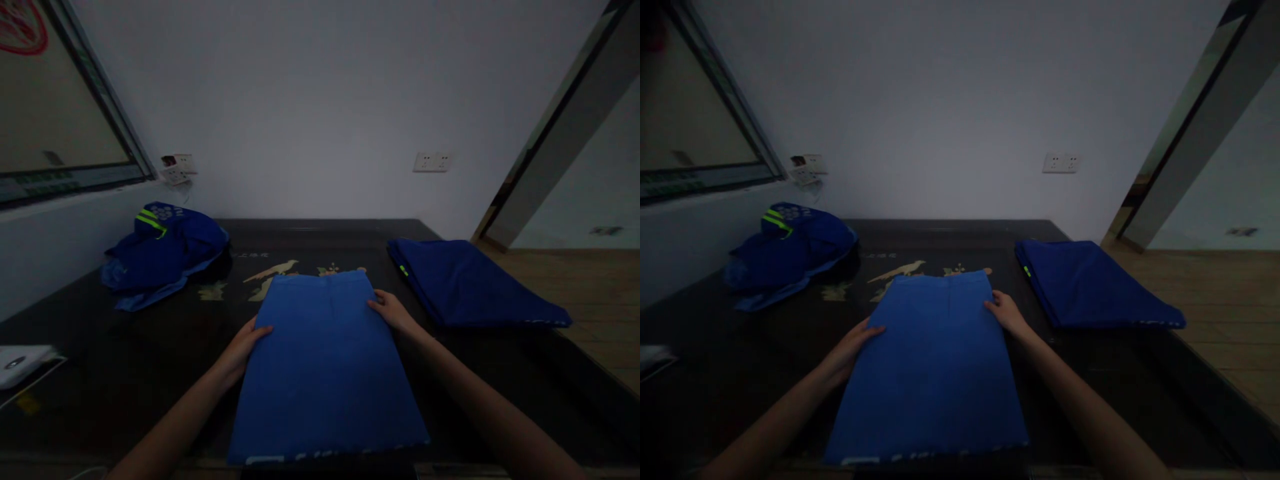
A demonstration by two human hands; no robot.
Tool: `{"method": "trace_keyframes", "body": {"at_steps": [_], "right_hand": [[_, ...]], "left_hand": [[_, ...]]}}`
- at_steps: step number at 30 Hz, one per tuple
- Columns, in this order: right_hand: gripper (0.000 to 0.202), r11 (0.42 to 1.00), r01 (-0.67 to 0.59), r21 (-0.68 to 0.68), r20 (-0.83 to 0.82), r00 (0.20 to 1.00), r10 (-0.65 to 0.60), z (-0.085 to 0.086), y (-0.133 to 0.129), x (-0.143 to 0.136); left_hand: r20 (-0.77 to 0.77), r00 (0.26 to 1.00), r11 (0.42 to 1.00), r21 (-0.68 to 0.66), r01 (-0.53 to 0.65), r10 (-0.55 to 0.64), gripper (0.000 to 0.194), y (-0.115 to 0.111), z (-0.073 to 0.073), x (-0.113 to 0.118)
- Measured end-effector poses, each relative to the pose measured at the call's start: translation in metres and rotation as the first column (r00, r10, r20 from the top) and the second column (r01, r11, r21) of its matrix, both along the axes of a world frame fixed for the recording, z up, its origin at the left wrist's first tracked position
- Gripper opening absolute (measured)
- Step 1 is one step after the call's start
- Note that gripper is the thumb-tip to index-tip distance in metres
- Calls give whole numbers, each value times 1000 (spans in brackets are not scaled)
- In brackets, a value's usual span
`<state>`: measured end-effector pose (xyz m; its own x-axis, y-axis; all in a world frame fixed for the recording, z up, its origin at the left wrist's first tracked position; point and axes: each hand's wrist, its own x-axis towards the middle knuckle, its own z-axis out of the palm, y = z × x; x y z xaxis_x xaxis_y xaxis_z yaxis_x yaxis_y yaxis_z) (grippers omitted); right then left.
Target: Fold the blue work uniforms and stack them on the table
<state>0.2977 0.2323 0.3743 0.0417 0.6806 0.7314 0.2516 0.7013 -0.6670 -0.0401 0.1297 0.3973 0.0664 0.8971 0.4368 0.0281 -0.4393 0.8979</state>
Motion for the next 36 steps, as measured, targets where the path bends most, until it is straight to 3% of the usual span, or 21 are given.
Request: {"method": "trace_keyframes", "body": {"at_steps": [5, 9, 12, 15, 21, 25, 27, 30, 33, 36], "right_hand": [[37, 993, 115, -29, -12, 993, -115, 32, 24, 3], [27, 975, 223, -10, 29, 975, -222, 47, 41, 1], [17, 954, 296, 53, 93, 949, -300, 50, 49, 3], [10, 933, 341, 114, 162, 920, -356, 53, 52, 5], [9, 915, 395, 83, 235, 884, -404, 64, 53, 0], [22, 931, 362, 40, 151, 919, -363, 59, 46, 2], [35, 970, 239, -45, 106, 967, -233, 47, 36, 8], [48, 979, -41, -200, 54, 997, 53, 17, 16, 23], [55, 930, -230, -287, 37, 967, 251, -16, -6, 35], [60, 912, -302, -279, 46, 944, 327, -37, -22, 33]], "left_hand": [[-141, 971, 977, 121, -178, 194, 68, 34, 47, 7], [-255, 886, 895, 333, -297, 389, 64, 77, 83, 9], [-326, 778, 808, 464, -363, 537, 48, 102, 98, 6], [-363, 715, 768, 516, -379, 597, 32, 114, 103, 3], [-350, 664, 699, 610, -374, 661, 35, 119, 105, 2], [-395, 655, 745, 518, -421, 645, 54, 104, 107, -6], [-410, 731, 834, 355, -423, 545, 69, 84, 101, -18], [-351, 899, 965, 57, -257, 261, 81, 46, 79, -40], [-284, 959, 991, -126, -53, 15, 74, 13, 48, -56], [-250, 961, 979, -195, 65, -114, 62, -4, 23, -57]]}}
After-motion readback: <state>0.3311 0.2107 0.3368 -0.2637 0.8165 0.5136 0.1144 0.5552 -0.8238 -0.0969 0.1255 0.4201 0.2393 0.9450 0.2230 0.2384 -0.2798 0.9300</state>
